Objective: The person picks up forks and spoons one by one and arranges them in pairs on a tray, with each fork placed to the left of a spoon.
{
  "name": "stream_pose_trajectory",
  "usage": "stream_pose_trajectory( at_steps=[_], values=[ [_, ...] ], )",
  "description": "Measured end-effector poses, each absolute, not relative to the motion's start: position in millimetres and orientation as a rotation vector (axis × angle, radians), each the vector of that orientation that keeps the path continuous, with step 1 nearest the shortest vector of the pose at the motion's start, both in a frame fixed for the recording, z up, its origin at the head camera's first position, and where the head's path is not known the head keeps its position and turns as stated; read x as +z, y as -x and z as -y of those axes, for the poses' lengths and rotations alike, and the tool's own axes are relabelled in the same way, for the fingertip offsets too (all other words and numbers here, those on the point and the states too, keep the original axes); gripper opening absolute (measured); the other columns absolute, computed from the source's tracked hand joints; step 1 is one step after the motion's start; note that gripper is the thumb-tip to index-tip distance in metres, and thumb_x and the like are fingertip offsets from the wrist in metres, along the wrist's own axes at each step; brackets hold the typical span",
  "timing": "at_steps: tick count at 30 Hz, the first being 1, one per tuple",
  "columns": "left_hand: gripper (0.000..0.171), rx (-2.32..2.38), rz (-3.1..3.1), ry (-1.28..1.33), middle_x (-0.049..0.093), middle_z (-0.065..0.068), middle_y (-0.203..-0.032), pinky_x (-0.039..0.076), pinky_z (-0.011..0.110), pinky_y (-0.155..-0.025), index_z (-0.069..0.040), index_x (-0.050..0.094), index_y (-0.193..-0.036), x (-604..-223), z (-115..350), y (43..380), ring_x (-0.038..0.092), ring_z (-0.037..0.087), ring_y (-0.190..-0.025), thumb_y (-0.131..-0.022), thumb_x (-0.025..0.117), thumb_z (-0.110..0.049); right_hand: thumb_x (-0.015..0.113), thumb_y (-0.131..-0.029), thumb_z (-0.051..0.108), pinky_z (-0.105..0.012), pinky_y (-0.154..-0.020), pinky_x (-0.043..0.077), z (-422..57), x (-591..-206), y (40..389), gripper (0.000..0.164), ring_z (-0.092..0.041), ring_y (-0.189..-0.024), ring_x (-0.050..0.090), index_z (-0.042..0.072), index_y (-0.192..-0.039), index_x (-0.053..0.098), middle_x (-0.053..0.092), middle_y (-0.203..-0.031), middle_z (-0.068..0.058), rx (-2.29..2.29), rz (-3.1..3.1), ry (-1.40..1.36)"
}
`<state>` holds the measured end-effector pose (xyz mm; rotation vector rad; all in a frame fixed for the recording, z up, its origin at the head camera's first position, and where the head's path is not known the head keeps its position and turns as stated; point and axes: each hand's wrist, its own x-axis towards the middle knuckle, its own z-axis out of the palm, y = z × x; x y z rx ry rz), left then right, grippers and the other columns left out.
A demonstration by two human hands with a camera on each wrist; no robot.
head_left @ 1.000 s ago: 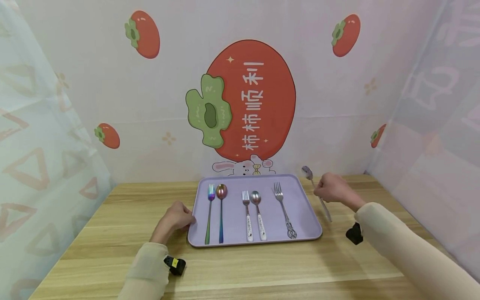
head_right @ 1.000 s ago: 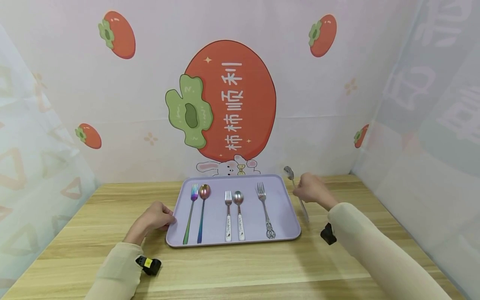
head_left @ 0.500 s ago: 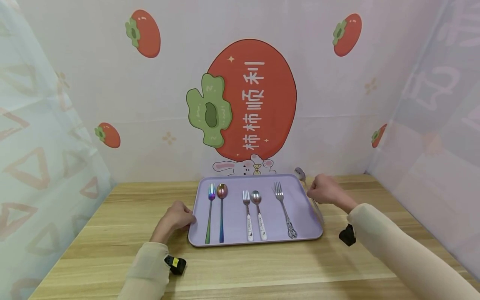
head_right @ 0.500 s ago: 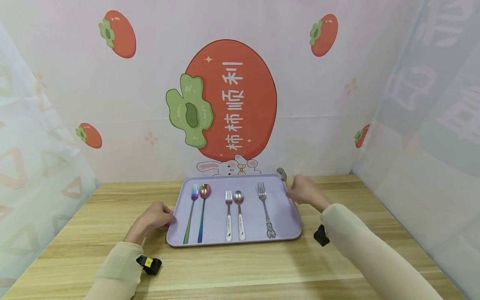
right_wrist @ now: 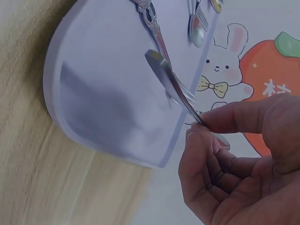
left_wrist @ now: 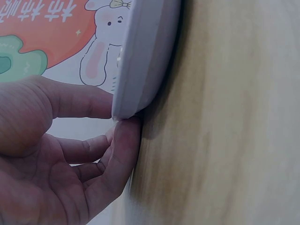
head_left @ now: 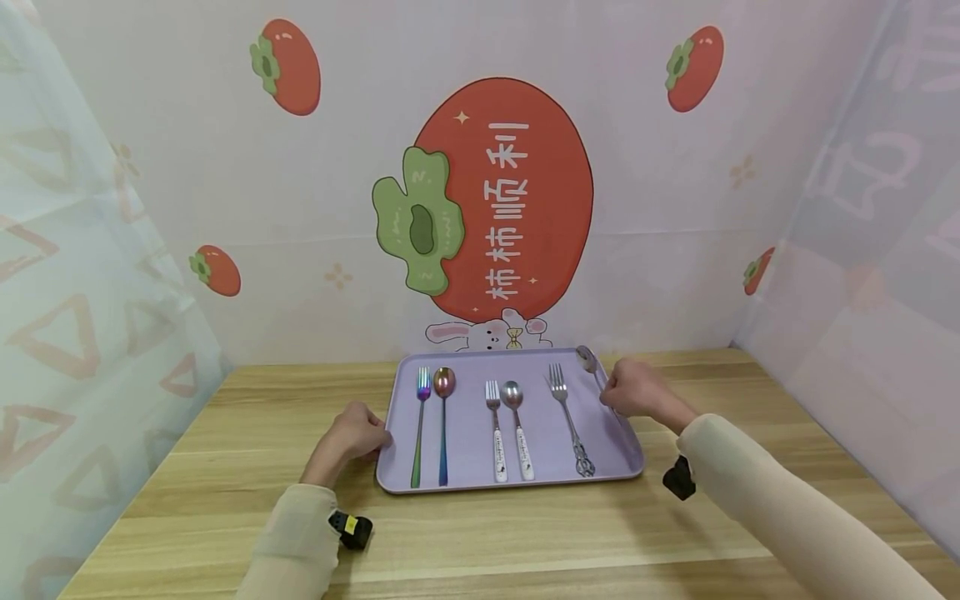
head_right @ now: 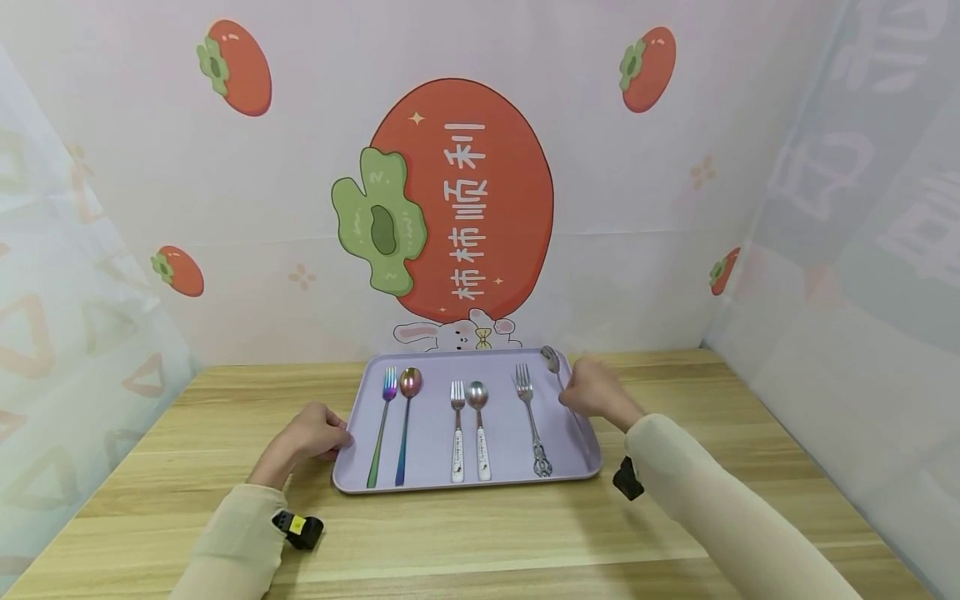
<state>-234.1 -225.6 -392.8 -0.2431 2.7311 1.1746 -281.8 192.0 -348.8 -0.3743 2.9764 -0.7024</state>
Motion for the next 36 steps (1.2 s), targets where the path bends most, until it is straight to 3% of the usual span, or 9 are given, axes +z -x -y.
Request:
stream_pose_trajectory(
  at_steps=[14, 36],
  values=[
    [0.013, 1.174, -2.731, 0.250, 0.058, 0.011, -0.070, 0.052, 0.030, -0.056, 0.000, 0.058, -0.066, -393.0, 224.2, 234.7, 0.057, 0.019, -0.063, -0.077, 0.063, -0.003, 0.056, -0.070, 0.004, -0.019, -0.036, 0.020, -181.8, -363.7, 281.5, 0.036, -0.004, -0.035, 0.025, 0.015, -0.042, 0.038, 0.032, -0.038, 0.008, -0.723, -2.974, 0.384],
    [0.010, 1.160, -2.731, 0.259, 0.058, 0.010, -0.072, 0.052, 0.029, -0.056, 0.001, 0.060, -0.068, -393.3, 225.0, 237.1, 0.057, 0.019, -0.064, -0.076, 0.063, -0.004, 0.057, -0.070, 0.004, -0.020, -0.036, 0.018, -172.9, -374.4, 281.1, 0.037, -0.004, -0.037, 0.023, 0.016, -0.041, 0.036, 0.026, -0.040, 0.010, -0.714, -2.999, 0.370]
  ],
)
